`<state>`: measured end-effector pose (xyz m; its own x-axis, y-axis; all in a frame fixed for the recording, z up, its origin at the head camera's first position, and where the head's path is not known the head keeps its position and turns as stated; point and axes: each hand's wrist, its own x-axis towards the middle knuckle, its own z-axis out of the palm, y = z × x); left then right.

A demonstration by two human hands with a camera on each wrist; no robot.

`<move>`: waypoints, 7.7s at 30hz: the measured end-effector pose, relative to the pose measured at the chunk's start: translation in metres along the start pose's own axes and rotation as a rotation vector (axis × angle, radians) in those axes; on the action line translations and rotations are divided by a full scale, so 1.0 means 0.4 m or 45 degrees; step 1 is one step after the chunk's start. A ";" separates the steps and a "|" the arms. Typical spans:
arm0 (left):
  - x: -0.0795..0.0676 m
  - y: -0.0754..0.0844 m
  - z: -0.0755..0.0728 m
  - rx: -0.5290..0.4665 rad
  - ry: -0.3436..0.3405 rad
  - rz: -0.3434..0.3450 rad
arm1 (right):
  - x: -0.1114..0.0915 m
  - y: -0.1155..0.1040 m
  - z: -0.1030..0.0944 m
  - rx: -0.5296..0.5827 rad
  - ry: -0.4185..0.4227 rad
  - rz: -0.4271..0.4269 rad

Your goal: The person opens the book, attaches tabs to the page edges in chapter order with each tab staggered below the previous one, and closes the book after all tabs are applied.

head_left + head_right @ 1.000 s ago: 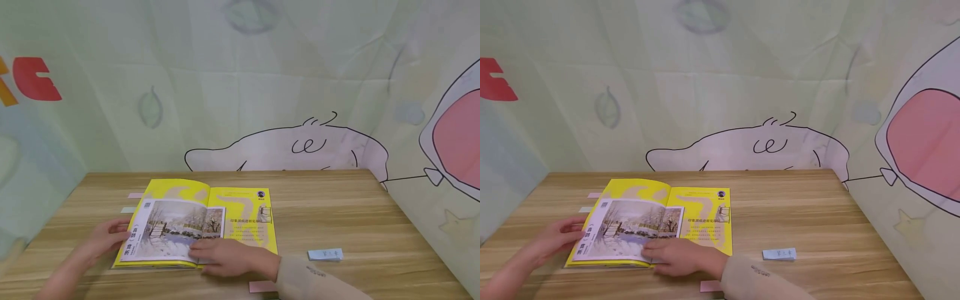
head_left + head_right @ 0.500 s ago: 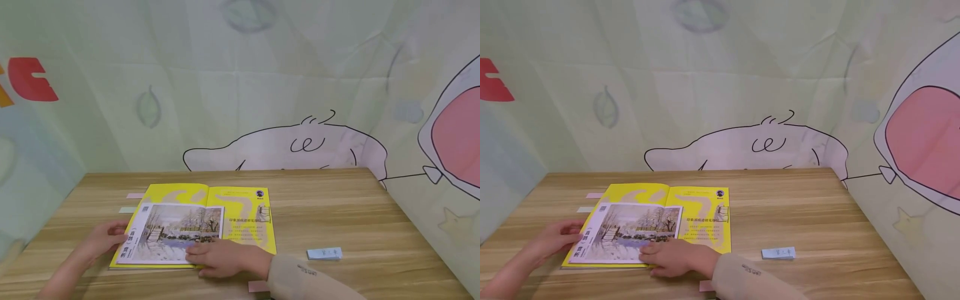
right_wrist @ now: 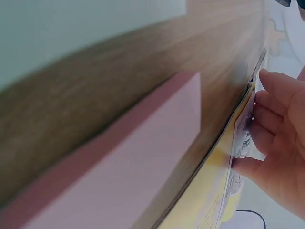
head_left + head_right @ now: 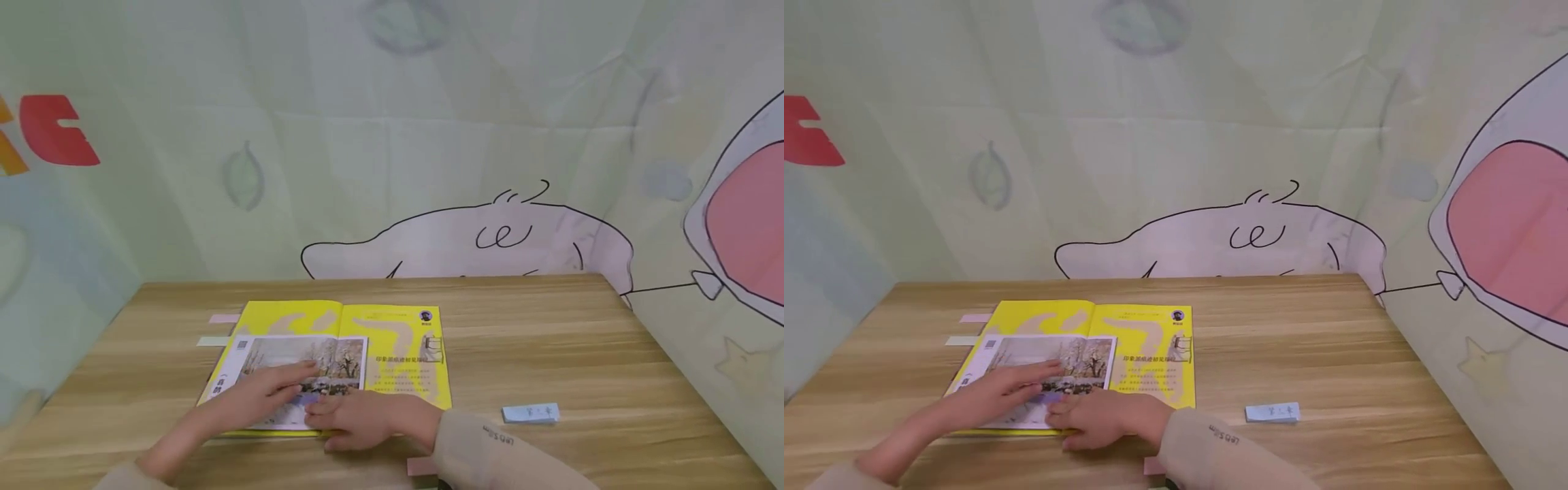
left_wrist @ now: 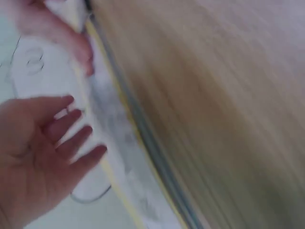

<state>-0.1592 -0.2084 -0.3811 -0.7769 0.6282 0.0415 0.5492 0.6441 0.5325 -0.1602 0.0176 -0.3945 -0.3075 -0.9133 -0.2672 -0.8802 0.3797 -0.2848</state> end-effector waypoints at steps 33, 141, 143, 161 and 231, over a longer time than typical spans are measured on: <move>0.270 -0.050 0.023 0.278 0.001 -0.266 | 0.012 -0.001 -0.010 -0.138 0.132 -0.092; 0.441 0.448 0.372 0.224 -0.151 0.322 | -0.637 0.234 0.161 0.318 0.764 0.261; 0.440 0.448 0.373 0.194 -0.147 0.302 | -0.633 0.230 0.156 0.333 0.760 0.276; 0.387 0.429 0.323 -0.032 0.007 0.259 | -0.602 0.191 0.097 0.444 0.716 0.316; 0.233 0.354 0.230 -0.066 0.075 0.132 | -0.456 0.059 0.036 0.530 0.852 0.424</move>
<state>-0.1253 -0.0186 -0.3797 -0.7345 0.6624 0.1473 0.6120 0.5529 0.5654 -0.1197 0.1954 -0.3656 -0.7905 -0.5898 0.1653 -0.5417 0.5472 -0.6380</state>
